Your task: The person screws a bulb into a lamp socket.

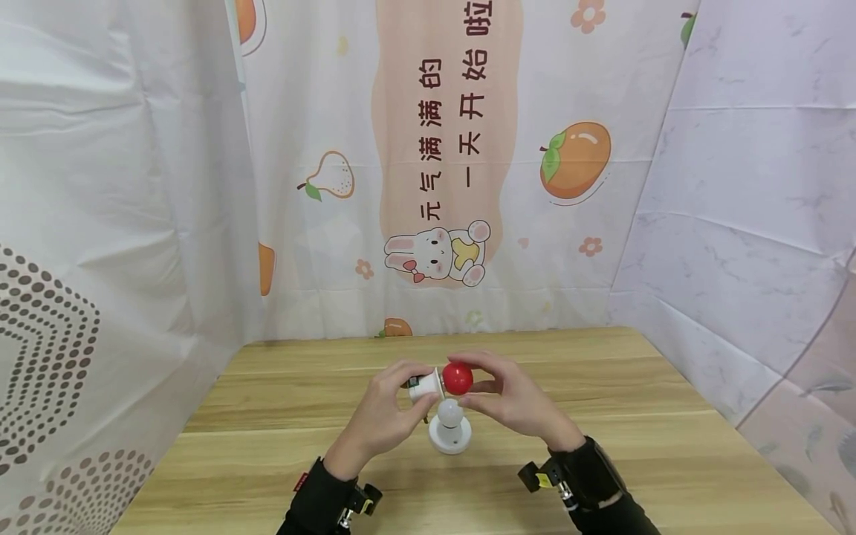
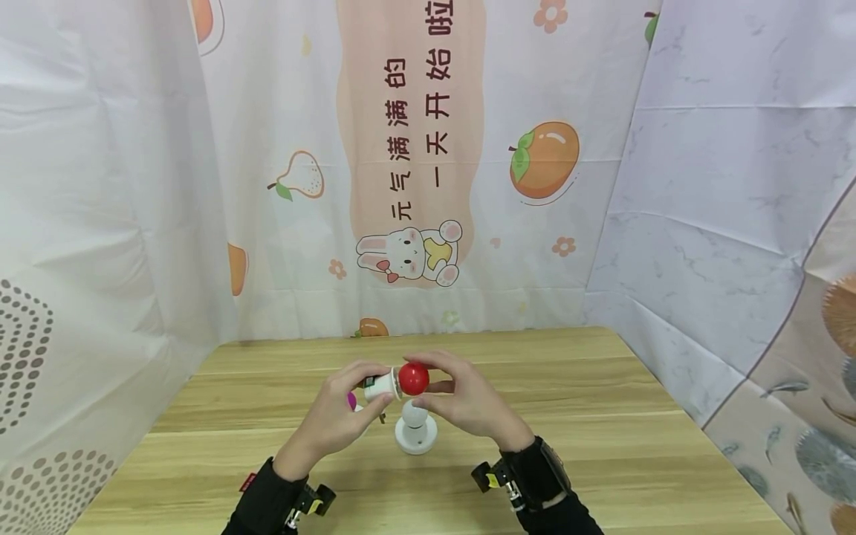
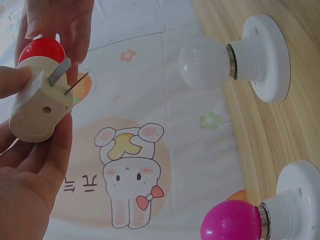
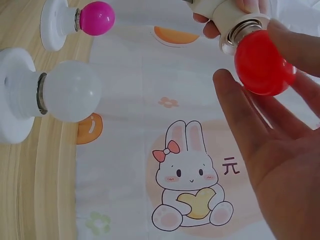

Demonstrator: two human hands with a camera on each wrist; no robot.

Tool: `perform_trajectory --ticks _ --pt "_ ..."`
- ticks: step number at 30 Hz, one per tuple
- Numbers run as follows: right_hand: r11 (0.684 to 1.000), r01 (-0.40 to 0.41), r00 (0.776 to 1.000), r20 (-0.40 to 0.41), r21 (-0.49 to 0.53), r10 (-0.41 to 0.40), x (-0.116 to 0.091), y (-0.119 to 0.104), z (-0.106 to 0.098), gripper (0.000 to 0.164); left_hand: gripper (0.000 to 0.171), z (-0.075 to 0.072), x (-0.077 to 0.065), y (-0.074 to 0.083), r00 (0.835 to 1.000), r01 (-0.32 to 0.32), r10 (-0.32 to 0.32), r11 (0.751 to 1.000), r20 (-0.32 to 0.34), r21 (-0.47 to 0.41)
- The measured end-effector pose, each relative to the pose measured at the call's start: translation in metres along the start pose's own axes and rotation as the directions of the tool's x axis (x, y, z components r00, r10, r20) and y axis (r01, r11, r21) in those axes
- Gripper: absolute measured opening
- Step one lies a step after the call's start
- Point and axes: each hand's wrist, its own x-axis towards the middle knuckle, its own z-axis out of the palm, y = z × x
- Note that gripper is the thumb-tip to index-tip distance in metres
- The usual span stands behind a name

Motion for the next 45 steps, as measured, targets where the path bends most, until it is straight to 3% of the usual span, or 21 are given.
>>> perform_trajectory --ticks 5,11,22,45 --pt "0.998 0.061 0.998 0.004 -0.011 -0.061 0.0001 0.0024 0.0001 0.048 0.030 0.0000 0.0008 0.0001 1.000 -0.017 0.017 1.000 -0.002 0.000" --pt "0.997 0.072 0.997 0.009 0.006 -0.072 0.0005 0.0021 0.0005 0.046 0.030 0.0003 0.0007 -0.0005 1.000 -0.020 0.020 1.000 -0.002 0.001" --pt "1.000 0.007 1.000 0.004 0.016 -0.007 -0.0003 -0.0001 0.0005 0.048 0.030 0.0005 -0.0001 -0.0009 1.000 -0.020 0.020 1.000 0.005 0.008" --pt "0.988 -0.134 0.991 -0.035 -0.074 0.132 0.0009 -0.0033 0.0023 0.046 0.030 -0.0002 -0.0001 0.0017 0.999 0.015 -0.015 1.000 0.043 0.012"
